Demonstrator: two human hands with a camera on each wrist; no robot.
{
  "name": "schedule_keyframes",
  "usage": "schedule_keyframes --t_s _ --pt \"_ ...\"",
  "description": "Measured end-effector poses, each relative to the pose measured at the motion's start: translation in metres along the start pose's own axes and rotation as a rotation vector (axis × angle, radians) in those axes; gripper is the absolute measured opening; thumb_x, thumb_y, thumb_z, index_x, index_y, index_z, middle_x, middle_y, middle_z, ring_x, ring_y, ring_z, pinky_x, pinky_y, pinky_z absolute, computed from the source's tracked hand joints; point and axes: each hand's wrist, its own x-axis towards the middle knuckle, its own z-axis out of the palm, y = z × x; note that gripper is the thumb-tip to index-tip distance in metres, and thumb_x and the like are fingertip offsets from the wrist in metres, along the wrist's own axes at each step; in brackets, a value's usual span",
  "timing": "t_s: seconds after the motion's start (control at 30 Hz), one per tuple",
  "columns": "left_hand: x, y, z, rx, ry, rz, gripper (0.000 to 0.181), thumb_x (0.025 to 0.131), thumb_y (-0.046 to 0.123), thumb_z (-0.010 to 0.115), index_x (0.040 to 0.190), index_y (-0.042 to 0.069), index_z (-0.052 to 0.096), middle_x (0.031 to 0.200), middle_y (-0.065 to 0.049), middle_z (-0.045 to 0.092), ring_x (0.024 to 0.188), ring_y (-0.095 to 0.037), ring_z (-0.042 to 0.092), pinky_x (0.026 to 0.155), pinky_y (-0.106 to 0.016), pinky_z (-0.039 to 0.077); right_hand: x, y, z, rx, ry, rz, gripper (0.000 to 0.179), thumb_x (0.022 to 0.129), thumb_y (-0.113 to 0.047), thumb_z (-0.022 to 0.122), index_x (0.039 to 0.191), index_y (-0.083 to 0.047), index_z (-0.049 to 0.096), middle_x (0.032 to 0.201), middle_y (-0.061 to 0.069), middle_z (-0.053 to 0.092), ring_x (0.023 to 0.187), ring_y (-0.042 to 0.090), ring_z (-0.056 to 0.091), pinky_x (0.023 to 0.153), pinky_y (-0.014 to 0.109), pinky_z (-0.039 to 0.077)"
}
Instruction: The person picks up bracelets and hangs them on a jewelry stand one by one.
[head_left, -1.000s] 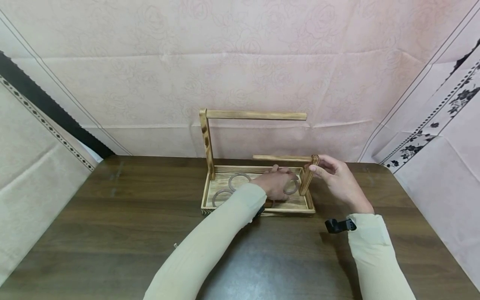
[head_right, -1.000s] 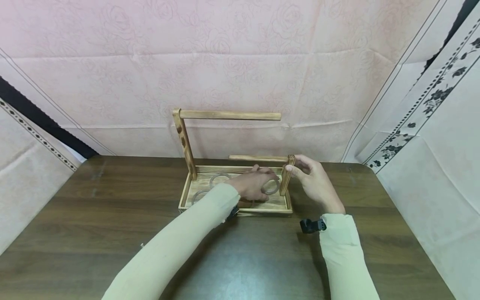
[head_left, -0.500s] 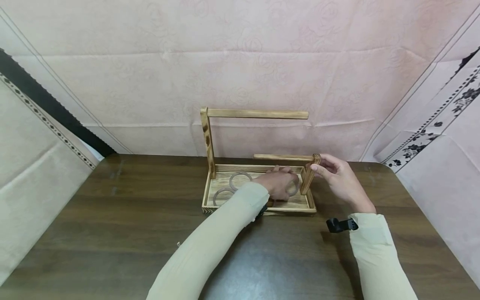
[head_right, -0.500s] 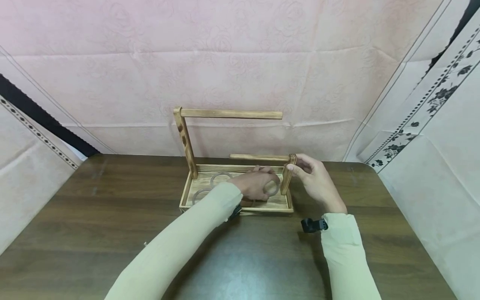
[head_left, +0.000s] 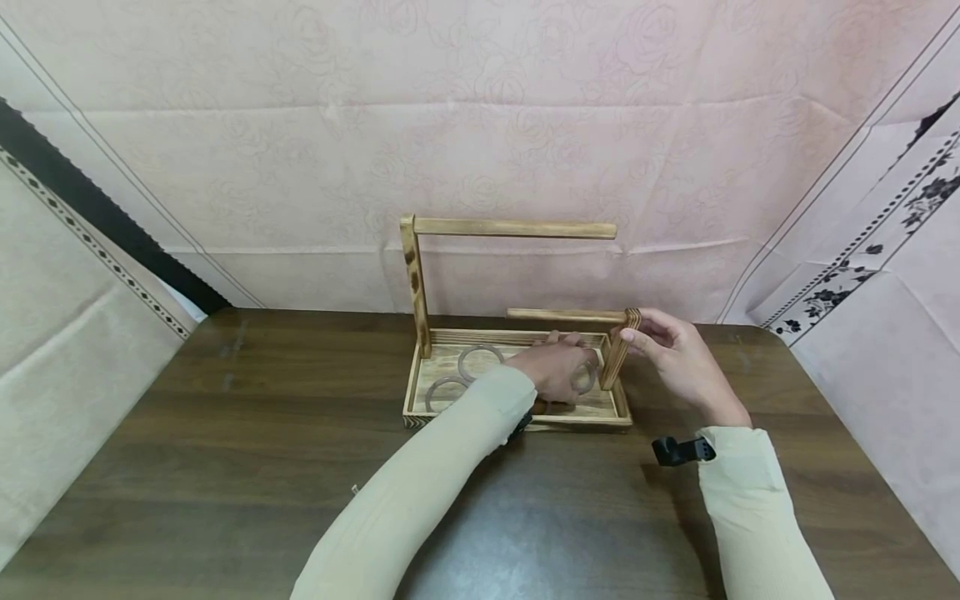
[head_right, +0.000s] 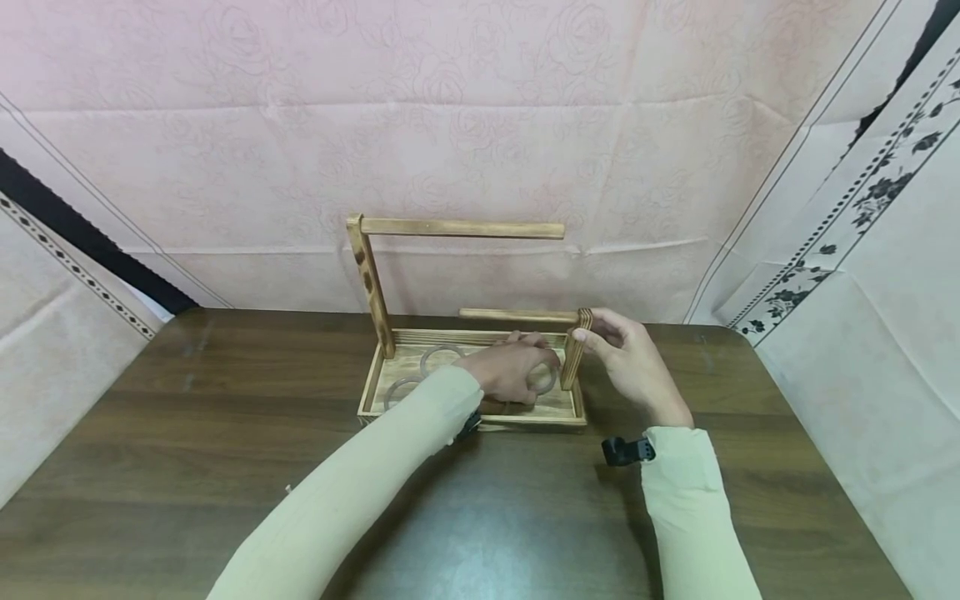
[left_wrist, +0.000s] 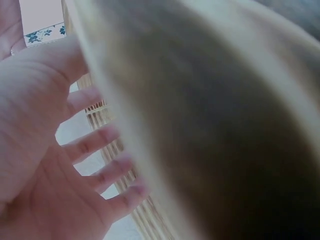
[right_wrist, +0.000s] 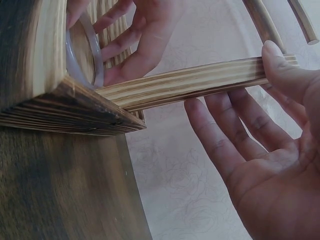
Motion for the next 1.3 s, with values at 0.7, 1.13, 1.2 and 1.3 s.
schedule_keyframes --t_s 0.7,1.13,1.2,1.3 --pt "-0.004 -0.009 0.004 0.012 0.135 0.086 0.053 0.084 0.038 0.082 0.134 0.033 0.063 0.131 0.002 0.048 0.110 -0.018 0.046 0.084 -0.024 0.053 -0.001 0.000 -0.001 0.008 -0.003 0.022 0.034 0.104 -0.023 0.060 0.129 0.000 0.061 0.121 0.020 0.067 0.098 -0.008 0.066 0.087 0.013 0.057" --pt "-0.014 -0.016 0.004 -0.003 0.191 0.088 0.062 0.083 0.035 0.083 0.139 0.028 0.060 0.141 0.001 0.048 0.119 -0.021 0.048 0.094 -0.031 0.055 -0.001 -0.001 0.001 0.011 -0.003 0.019 0.035 0.105 -0.023 0.060 0.130 0.000 0.061 0.125 0.027 0.065 0.100 -0.008 0.066 0.087 0.013 0.057" --pt "-0.015 -0.017 0.004 -0.008 0.197 0.096 0.063 0.082 0.033 0.084 0.139 0.027 0.059 0.142 0.001 0.048 0.120 -0.020 0.048 0.096 -0.031 0.054 -0.001 -0.001 0.001 0.011 -0.001 0.018 0.035 0.105 -0.023 0.059 0.130 0.000 0.061 0.125 0.027 0.065 0.100 -0.008 0.066 0.087 0.013 0.057" --pt "-0.018 -0.017 0.002 -0.011 0.207 0.110 0.062 0.080 0.029 0.084 0.138 0.027 0.060 0.141 0.002 0.048 0.119 -0.020 0.048 0.095 -0.029 0.054 -0.001 0.000 0.001 0.013 0.001 0.015 0.034 0.105 -0.022 0.059 0.130 0.001 0.061 0.125 0.027 0.065 0.100 -0.007 0.066 0.087 0.013 0.056"
